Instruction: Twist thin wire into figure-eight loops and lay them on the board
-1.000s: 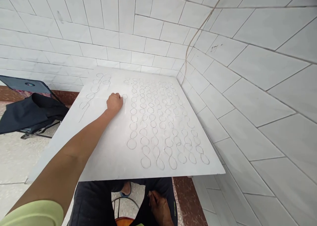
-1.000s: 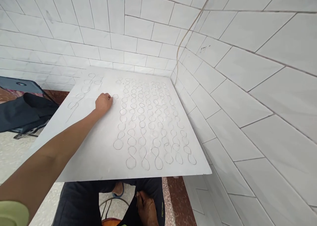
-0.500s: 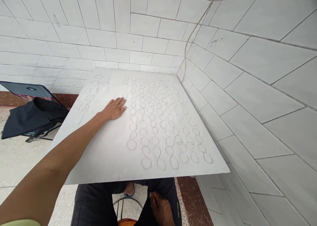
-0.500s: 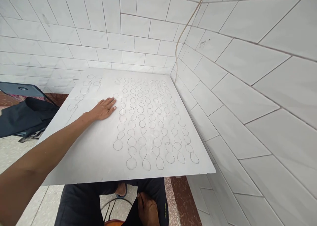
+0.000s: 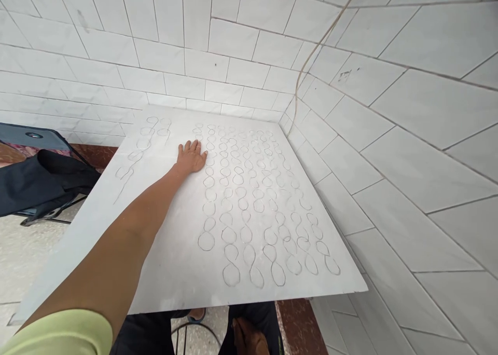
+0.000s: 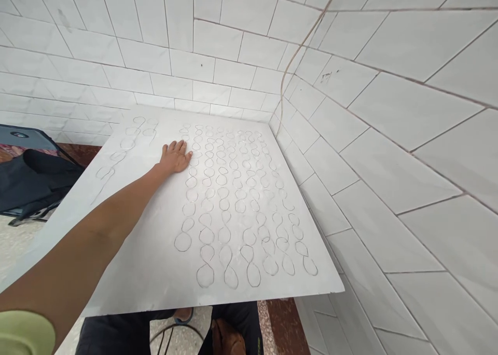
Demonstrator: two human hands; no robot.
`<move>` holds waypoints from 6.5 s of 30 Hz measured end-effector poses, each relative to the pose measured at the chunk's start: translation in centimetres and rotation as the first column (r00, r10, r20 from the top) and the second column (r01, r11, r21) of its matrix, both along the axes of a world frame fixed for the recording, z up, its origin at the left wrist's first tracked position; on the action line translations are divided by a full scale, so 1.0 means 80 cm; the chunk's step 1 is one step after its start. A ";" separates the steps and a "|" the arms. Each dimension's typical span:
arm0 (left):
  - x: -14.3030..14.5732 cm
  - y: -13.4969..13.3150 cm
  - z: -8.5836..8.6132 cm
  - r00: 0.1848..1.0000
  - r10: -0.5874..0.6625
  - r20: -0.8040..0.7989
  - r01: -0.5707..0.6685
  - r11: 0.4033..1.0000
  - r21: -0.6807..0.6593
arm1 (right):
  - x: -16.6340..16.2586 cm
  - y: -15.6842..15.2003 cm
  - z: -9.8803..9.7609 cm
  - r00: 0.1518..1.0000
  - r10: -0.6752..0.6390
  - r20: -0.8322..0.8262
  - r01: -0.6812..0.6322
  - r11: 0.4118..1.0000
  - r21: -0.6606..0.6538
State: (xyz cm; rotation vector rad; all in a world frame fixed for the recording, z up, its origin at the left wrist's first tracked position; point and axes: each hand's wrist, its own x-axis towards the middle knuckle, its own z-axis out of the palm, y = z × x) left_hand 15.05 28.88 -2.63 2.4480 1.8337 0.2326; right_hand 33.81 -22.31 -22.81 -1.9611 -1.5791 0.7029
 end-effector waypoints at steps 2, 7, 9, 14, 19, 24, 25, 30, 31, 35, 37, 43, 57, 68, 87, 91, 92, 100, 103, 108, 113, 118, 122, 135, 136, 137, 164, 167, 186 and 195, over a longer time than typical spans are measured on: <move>0.002 0.004 -0.003 1.000 0.012 0.006 -0.012 1.000 0.020 | -0.001 0.000 -0.002 1.000 -0.003 0.005 0.004 1.000 -0.011; 0.002 -0.004 -0.007 0.997 0.035 0.067 -0.042 0.994 0.103 | -0.002 0.002 -0.001 1.000 0.004 0.019 -0.004 1.000 -0.022; 0.003 -0.014 -0.008 0.993 0.067 0.096 -0.079 0.989 0.123 | -0.002 0.002 0.001 1.000 0.012 0.023 -0.012 1.000 -0.018; -0.003 -0.039 -0.012 0.980 0.143 0.141 -0.171 0.961 0.218 | 0.001 -0.005 -0.003 0.998 0.040 0.038 -0.040 0.999 0.007; -0.043 -0.028 -0.003 0.944 0.303 0.129 -0.324 0.926 0.196 | 0.007 -0.020 -0.029 0.990 0.102 0.097 -0.109 0.991 0.079; -0.072 -0.025 0.006 0.940 0.338 0.053 -0.342 0.937 0.074 | 0.008 -0.018 -0.041 0.985 0.119 0.123 -0.131 0.987 0.097; -0.073 -0.031 0.007 0.944 0.329 0.031 -0.331 0.941 0.069 | 0.007 -0.017 -0.040 0.985 0.114 0.129 -0.128 0.987 0.098; -0.068 -0.096 0.012 0.958 0.280 -0.055 -0.280 0.960 0.010 | 0.003 -0.016 -0.024 0.983 0.125 0.137 -0.134 0.989 0.055; -0.068 -0.116 0.013 0.961 0.269 -0.070 -0.270 0.963 -0.006 | 0.003 -0.016 -0.022 0.982 0.132 0.137 -0.140 0.989 0.047; -0.071 -0.211 0.014 0.974 0.191 -0.120 -0.195 0.981 -0.022 | 0.003 -0.019 -0.019 0.981 0.126 0.150 -0.132 0.991 0.025; -0.076 -0.264 0.012 0.979 0.161 -0.123 -0.166 0.986 -0.029 | 0.004 -0.020 -0.020 0.980 0.129 0.149 -0.133 0.991 0.016; -0.088 -0.408 -0.002 0.991 0.116 -0.070 -0.113 0.993 0.041 | 0.002 -0.020 -0.018 0.978 0.145 0.150 -0.149 0.989 0.017; -0.064 -0.302 0.043 0.966 0.242 -0.089 -0.231 0.966 0.117 | 0.000 -0.021 -0.012 0.973 0.146 0.181 -0.145 0.989 -0.018; -0.082 -0.279 0.041 0.982 0.161 -0.099 -0.156 0.986 0.052 | 0.002 -0.022 -0.004 0.980 0.142 0.140 -0.135 0.989 -0.061; -0.161 -0.500 0.068 0.663 0.365 0.654 -0.108 0.911 -0.398 | -0.050 -0.014 0.158 0.846 0.319 -0.427 -0.339 0.940 0.031; -0.162 -0.546 0.089 0.654 0.313 0.689 0.165 0.830 -0.533 | -0.077 0.001 0.257 0.860 0.460 -0.222 -0.350 0.847 0.401; -0.161 -0.553 0.092 0.659 0.304 0.687 0.217 0.798 -0.562 | -0.081 0.009 0.272 0.881 0.448 -0.155 -0.347 0.833 0.432; -0.157 -0.560 0.077 0.680 0.289 0.674 0.398 0.625 -0.671 | -0.079 0.048 0.262 0.682 0.711 -0.174 -0.647 0.697 0.309; -0.159 -0.557 0.068 0.649 0.323 0.688 0.371 0.656 -0.658 | -0.083 0.036 0.247 0.684 0.606 -0.405 -0.559 0.793 0.242; -0.150 -0.565 0.056 0.412 0.464 0.784 0.049 0.848 -0.527 | -0.091 0.029 0.228 0.696 0.343 -0.631 -0.343 0.931 0.127; -0.118 -0.598 0.029 0.246 0.554 0.796 0.015 0.818 -0.574 | -0.099 0.035 0.217 0.693 0.205 -0.691 -0.206 0.975 0.082; -0.089 -0.616 0.010 0.212 0.522 0.826 0.023 0.843 -0.538 | -0.107 0.034 0.216 0.694 0.260 -0.671 -0.248 0.962 0.116; -0.082 -0.611 0.009 0.234 0.511 0.827 -0.033 0.855 -0.518 | -0.107 0.032 0.218 0.708 0.352 -0.612 -0.329 0.931 0.155; -0.071 -0.628 -0.006 0.085 0.551 0.830 -0.066 0.835 -0.547 | -0.110 0.021 0.213 0.681 0.226 -0.696 -0.220 0.970 0.100; -0.071 -0.630 -0.007 0.102 0.559 0.823 -0.077 0.829 -0.553 | -0.111 0.021 0.213 0.694 0.235 -0.681 -0.223 0.969 0.108; -0.071 -0.632 -0.008 0.119 0.562 0.819 -0.090 0.827 -0.555 | -0.111 0.021 0.213 0.700 0.247 -0.670 -0.232 0.966 0.113; -0.066 -0.632 -0.026 -0.311 0.683 0.661 0.151 0.722 -0.675 | -0.112 0.004 0.200 0.200 -0.133 -0.971 -0.360 0.912 -0.199; -0.073 -0.631 -0.028 -0.265 0.710 0.652 0.259 0.704 -0.661 | -0.109 0.002 0.200 0.096 -0.189 -0.977 -0.423 0.881 -0.212; -0.078 -0.640 -0.030 -0.321 0.797 0.511 0.445 0.603 -0.662 | -0.100 0.004 0.202 0.022 -0.274 -0.962 -0.519 0.819 -0.245; -0.073 -0.643 -0.036 -0.393 0.845 0.363 0.507 0.528 -0.681 | -0.096 0.005 0.200 -0.018 -0.248 -0.969 -0.539 0.818 -0.200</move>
